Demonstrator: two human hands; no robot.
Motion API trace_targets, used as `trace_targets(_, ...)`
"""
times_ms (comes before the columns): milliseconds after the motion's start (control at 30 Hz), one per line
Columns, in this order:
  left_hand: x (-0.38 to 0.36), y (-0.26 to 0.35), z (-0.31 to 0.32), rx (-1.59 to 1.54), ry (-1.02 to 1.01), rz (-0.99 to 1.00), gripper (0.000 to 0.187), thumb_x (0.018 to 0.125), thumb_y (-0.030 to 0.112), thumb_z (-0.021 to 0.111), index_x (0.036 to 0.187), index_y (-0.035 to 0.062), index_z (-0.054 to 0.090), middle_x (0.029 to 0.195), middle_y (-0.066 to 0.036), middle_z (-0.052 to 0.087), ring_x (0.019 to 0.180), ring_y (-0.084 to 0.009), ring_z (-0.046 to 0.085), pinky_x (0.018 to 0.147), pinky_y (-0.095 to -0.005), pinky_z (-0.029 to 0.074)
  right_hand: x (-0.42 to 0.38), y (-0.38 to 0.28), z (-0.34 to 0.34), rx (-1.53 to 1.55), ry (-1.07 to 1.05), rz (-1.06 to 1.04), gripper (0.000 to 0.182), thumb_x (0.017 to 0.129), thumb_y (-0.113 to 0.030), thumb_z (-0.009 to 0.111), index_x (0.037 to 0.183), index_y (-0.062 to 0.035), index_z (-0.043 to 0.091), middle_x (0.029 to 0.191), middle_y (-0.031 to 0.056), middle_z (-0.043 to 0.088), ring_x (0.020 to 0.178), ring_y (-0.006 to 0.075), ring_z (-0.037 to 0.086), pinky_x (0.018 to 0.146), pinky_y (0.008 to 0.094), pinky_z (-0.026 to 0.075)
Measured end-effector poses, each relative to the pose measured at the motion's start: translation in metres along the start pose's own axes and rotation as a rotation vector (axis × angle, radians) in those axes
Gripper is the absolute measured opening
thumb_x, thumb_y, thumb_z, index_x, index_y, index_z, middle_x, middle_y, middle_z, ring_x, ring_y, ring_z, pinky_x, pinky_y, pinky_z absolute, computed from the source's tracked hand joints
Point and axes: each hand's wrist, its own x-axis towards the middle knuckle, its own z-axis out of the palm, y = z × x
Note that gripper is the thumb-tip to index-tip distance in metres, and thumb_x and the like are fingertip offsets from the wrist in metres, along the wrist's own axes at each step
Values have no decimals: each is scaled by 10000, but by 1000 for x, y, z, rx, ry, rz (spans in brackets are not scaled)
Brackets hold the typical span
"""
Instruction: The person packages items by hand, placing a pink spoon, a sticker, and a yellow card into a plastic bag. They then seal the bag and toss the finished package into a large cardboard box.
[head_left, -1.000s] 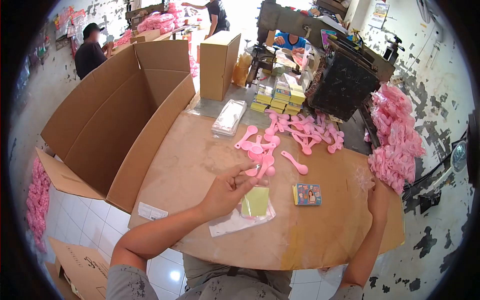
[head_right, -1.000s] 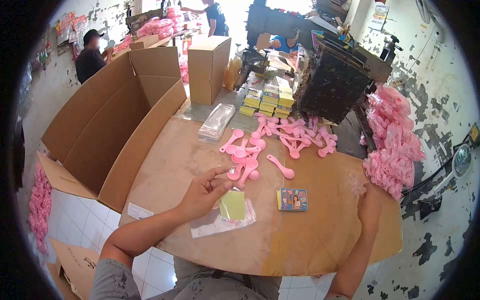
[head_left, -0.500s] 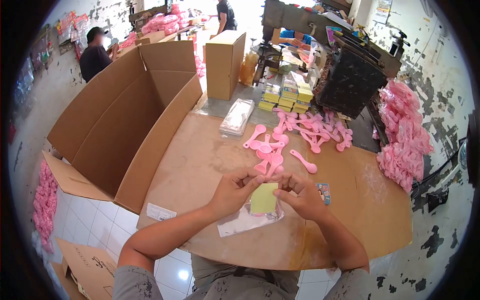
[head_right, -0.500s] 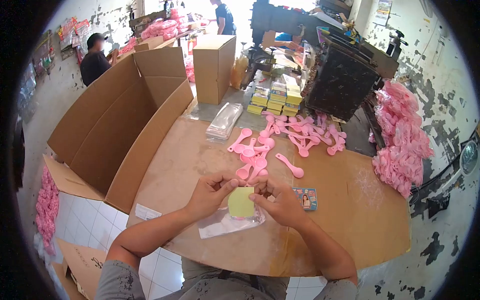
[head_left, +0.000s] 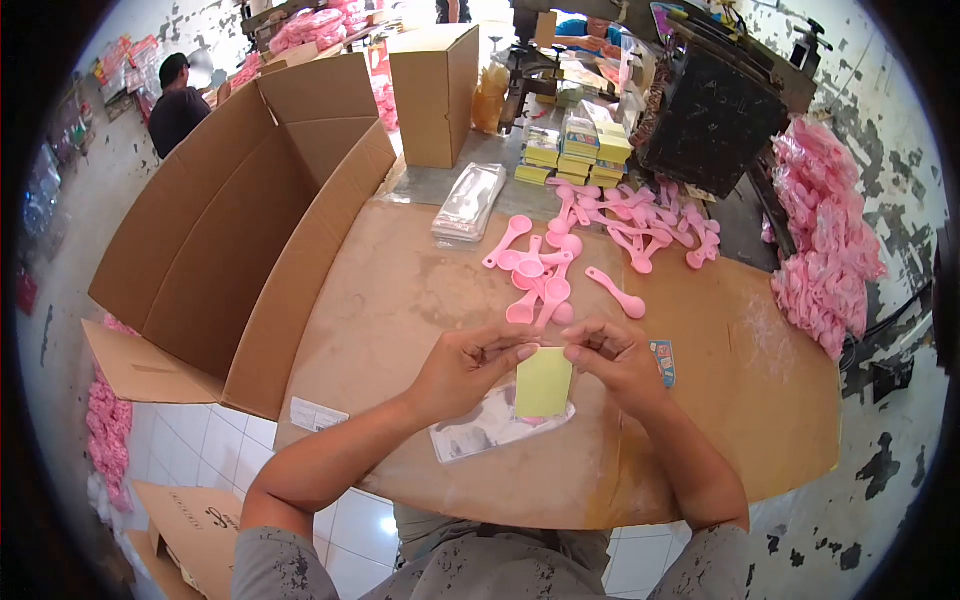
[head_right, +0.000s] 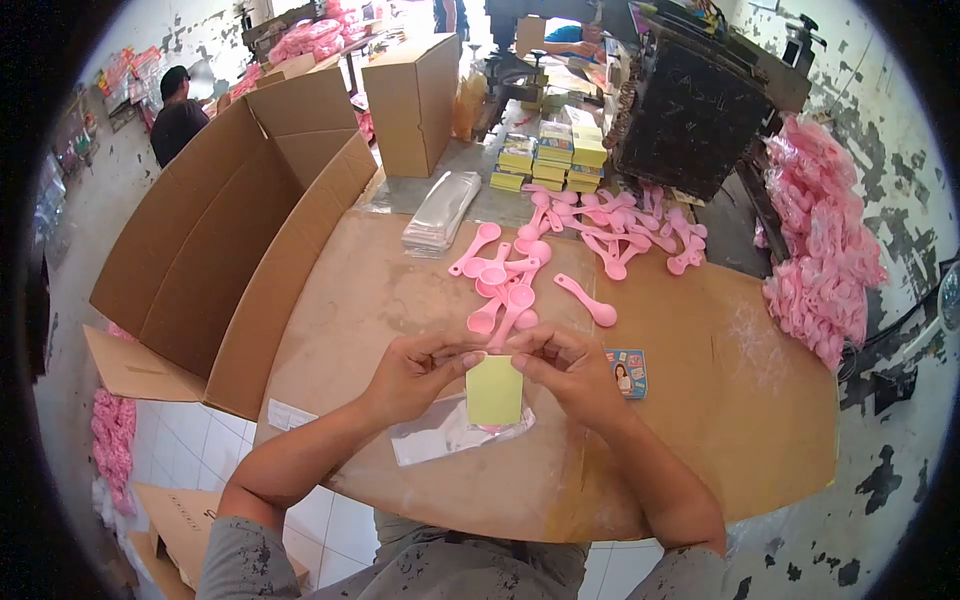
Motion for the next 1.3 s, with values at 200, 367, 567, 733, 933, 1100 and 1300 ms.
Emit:
trace_targets(200,3,-2,-9,200,-67,78,250,1028,83,683,1267,33,739,1086,-44,773,961,-59,671,800,-243,547,4,17,-11,63,-39,-56,128,960,-19,697,1076,-3,749,1066,27,702,965,100,663,861,259,527)
trace_targets(367,3,13,-13,138,-127,-71,252,1022,78,677,1259,21,742,1105,-67,770,965,-76,668,820,-248,541,4,19,-22,19,-69,-72,148,962,-36,706,1089,10,766,1095,43,698,996,105,656,863,268,526)
trace_targets(567,6,2,-14,-59,-109,-156,245,1031,74,664,1251,-12,727,1183,-100,759,1028,-130,710,893,-269,572,0,14,-16,-113,-43,-45,154,970,-70,732,1099,-1,780,1093,32,689,976,99,655,860,259,520)
trace_targets(733,9,2,-13,7,-146,-182,291,1040,63,650,1318,-18,679,1203,-91,751,1062,-136,710,936,-292,584,2,21,-22,-126,-58,-76,193,972,-67,735,1149,9,750,1089,21,684,966,96,656,855,259,527)
trace_targets(933,10,1,-17,122,-101,-129,328,1046,41,629,1370,-5,644,1259,-101,724,1138,-143,689,1000,-304,563,1,16,-11,-42,-70,-78,337,972,-28,723,1297,19,647,1095,55,705,995,99,667,850,265,543)
trace_targets(1100,7,20,-1,-99,-9,5,373,1034,66,658,1395,-12,609,1228,-111,720,1137,-147,687,1000,-307,560,-1,7,-13,-118,-144,-11,329,978,-23,716,1294,20,634,1083,56,719,973,103,679,850,263,544)
trace_targets(1300,8,30,-26,134,-49,-218,379,1047,134,659,1393,18,560,1331,-137,659,1151,-154,683,906,-295,573,-11,-31,-20,-273,-102,-223,314,985,-68,719,1287,-4,664,1080,45,725,989,111,685,865,291,550)
